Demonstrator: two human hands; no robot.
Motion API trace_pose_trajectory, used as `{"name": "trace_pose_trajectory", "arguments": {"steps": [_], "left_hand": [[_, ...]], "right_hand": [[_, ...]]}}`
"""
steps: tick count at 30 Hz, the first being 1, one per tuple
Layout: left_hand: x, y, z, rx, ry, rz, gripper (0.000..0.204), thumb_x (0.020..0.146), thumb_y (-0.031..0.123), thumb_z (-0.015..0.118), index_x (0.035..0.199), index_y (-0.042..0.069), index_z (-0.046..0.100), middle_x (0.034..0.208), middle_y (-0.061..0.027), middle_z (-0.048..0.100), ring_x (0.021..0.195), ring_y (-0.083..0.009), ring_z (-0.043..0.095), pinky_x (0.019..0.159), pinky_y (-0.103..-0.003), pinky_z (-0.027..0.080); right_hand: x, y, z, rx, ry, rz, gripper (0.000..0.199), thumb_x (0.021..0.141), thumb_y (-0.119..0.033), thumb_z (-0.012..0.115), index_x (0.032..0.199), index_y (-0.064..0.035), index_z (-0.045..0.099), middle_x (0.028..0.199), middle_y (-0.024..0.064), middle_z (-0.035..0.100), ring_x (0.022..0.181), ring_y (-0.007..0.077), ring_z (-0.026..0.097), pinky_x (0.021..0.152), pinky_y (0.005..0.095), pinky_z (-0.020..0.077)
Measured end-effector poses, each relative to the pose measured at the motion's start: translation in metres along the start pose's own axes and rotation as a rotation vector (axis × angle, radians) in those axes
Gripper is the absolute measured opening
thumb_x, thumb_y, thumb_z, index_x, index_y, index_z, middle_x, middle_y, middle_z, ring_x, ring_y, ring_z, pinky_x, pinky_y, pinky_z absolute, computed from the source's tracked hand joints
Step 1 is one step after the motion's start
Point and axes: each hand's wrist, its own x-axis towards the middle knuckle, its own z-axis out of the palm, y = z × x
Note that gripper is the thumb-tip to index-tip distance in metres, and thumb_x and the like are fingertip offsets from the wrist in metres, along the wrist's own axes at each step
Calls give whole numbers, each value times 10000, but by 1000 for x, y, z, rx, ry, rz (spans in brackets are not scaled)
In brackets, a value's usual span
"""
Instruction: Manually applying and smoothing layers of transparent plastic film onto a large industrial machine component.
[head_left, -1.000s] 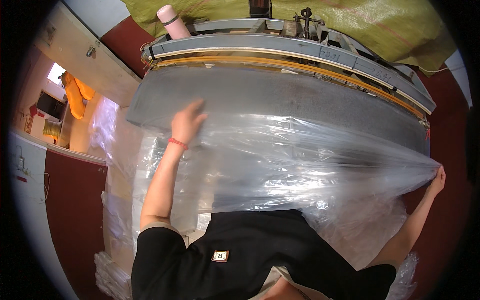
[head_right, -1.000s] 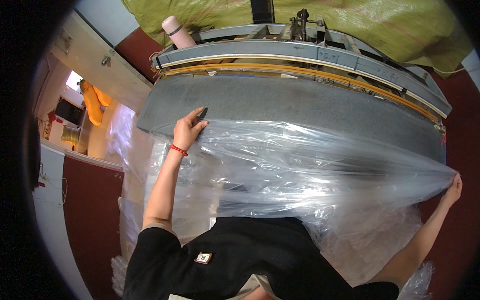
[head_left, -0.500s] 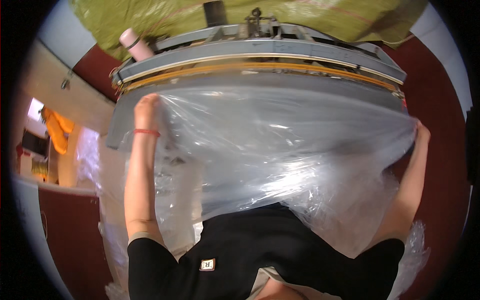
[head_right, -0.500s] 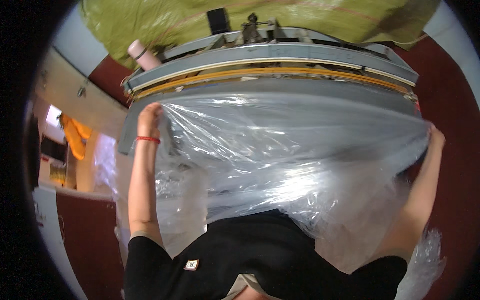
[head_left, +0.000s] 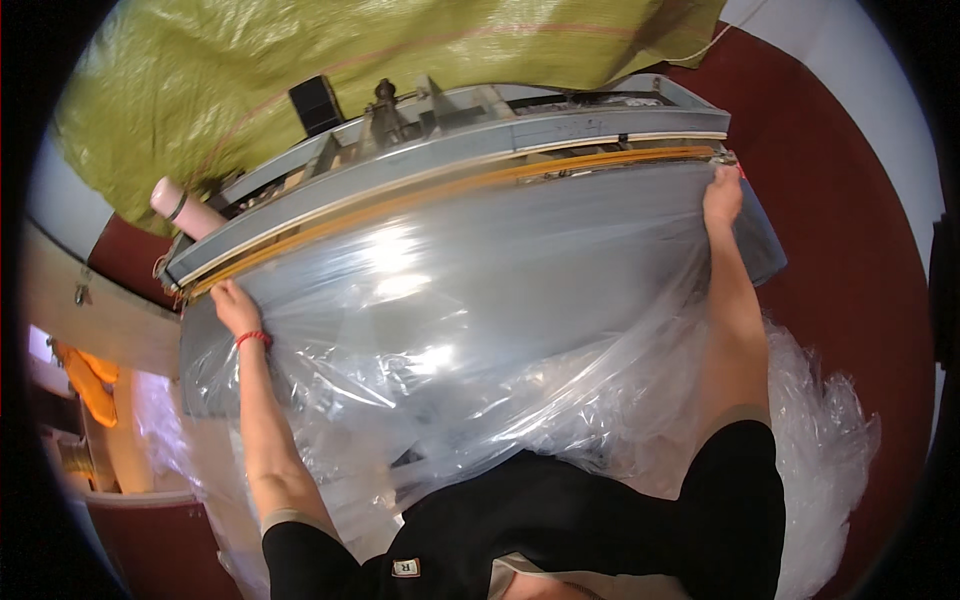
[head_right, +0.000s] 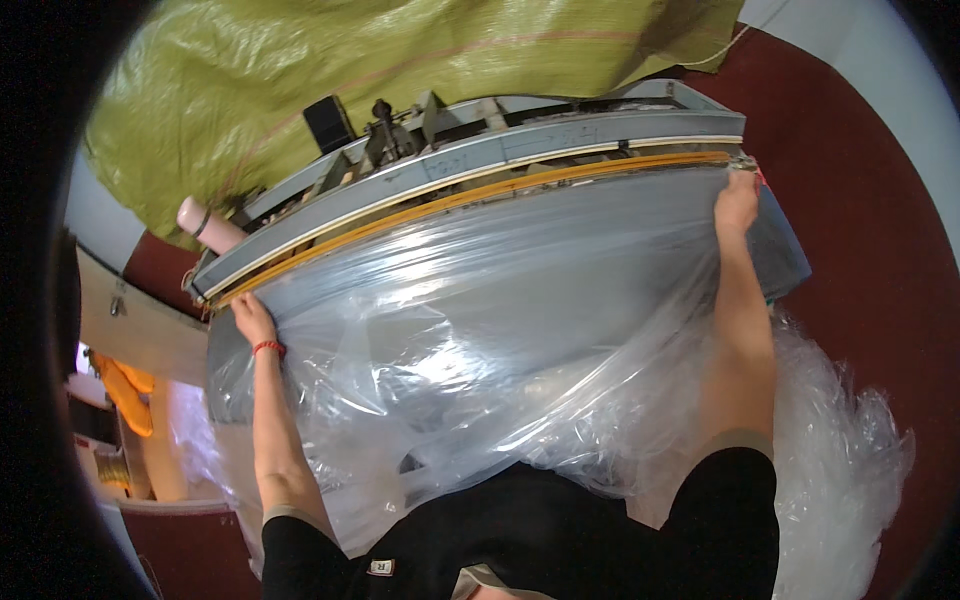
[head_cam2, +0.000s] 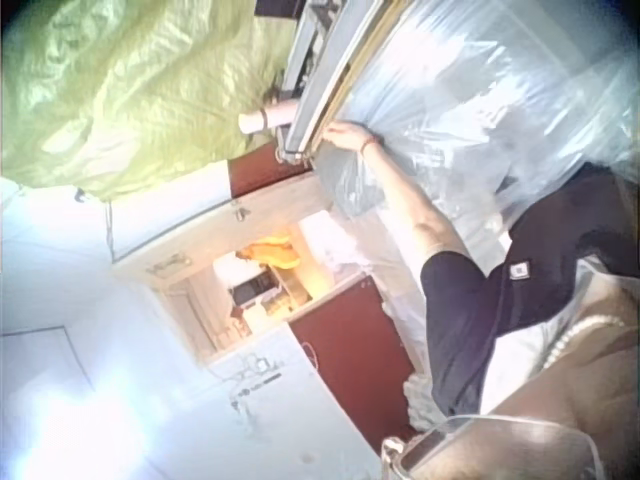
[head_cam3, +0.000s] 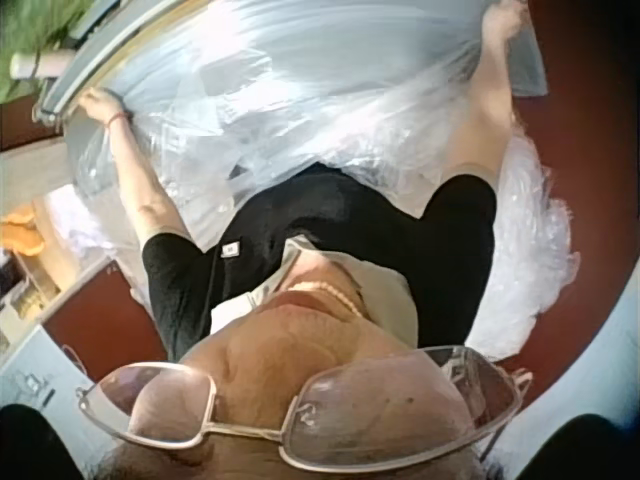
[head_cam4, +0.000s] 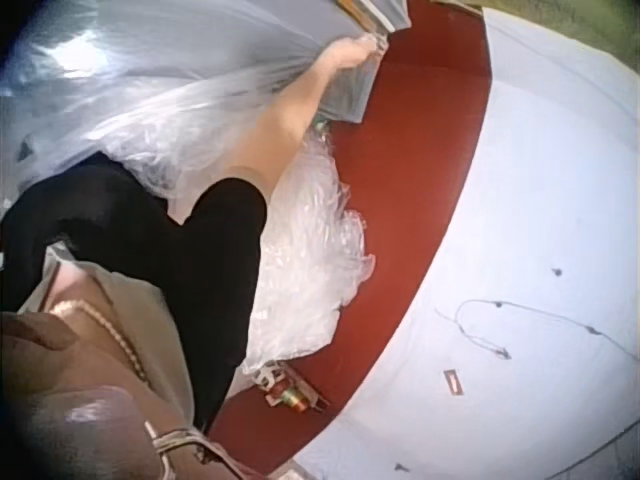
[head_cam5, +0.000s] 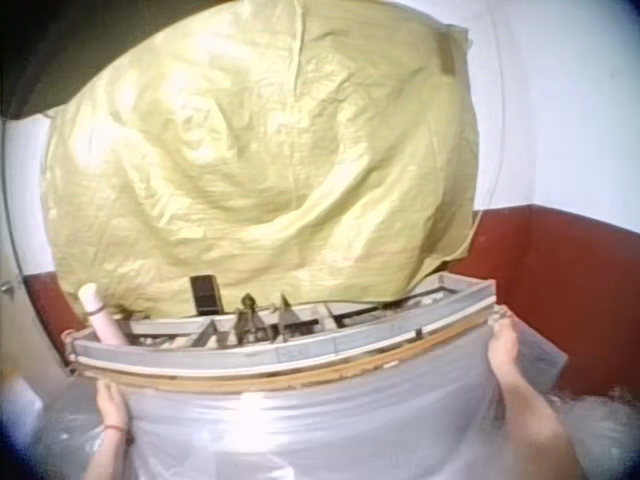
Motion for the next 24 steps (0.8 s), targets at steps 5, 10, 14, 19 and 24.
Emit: {"name": "trace_pose_trajectory", "arguments": {"steps": [5,10,14,19,24], "left_hand": [[23,-46,36,-335,-87,-209,196,843,196,501,711,54,478,602,-2,450,537,-90,405,510,-235,350],[31,-51,50,-602,-150,-324,190,823,169,555,668,83,487,578,52,415,516,-36,342,457,-181,264],[30,-49,51,-581,-153,-324,185,802,166,588,663,88,494,569,55,423,486,-37,336,432,-184,257],[34,-81,38,-622,-134,-300,227,811,164,570,639,112,432,557,63,395,484,-33,338,425,-173,267],[33,-35,35,-751,-178,-544,152,814,194,496,832,47,466,762,-26,499,642,-88,450,550,-201,376]], "right_hand": [[16,-8,44,343,-21,40,185,844,-199,477,881,-23,521,809,191,575,753,337,551,687,391,418],[26,-2,65,642,-95,201,153,806,-143,559,819,8,548,711,87,576,638,171,537,621,300,429],[29,3,74,704,33,247,173,766,-145,607,814,4,532,698,65,567,634,144,531,619,277,434],[30,-9,86,438,215,223,198,788,-178,532,863,-1,484,784,219,580,779,372,566,704,398,439],[27,-21,62,344,236,297,201,851,-177,398,913,14,411,830,267,566,832,413,543,713,454,423]]}}
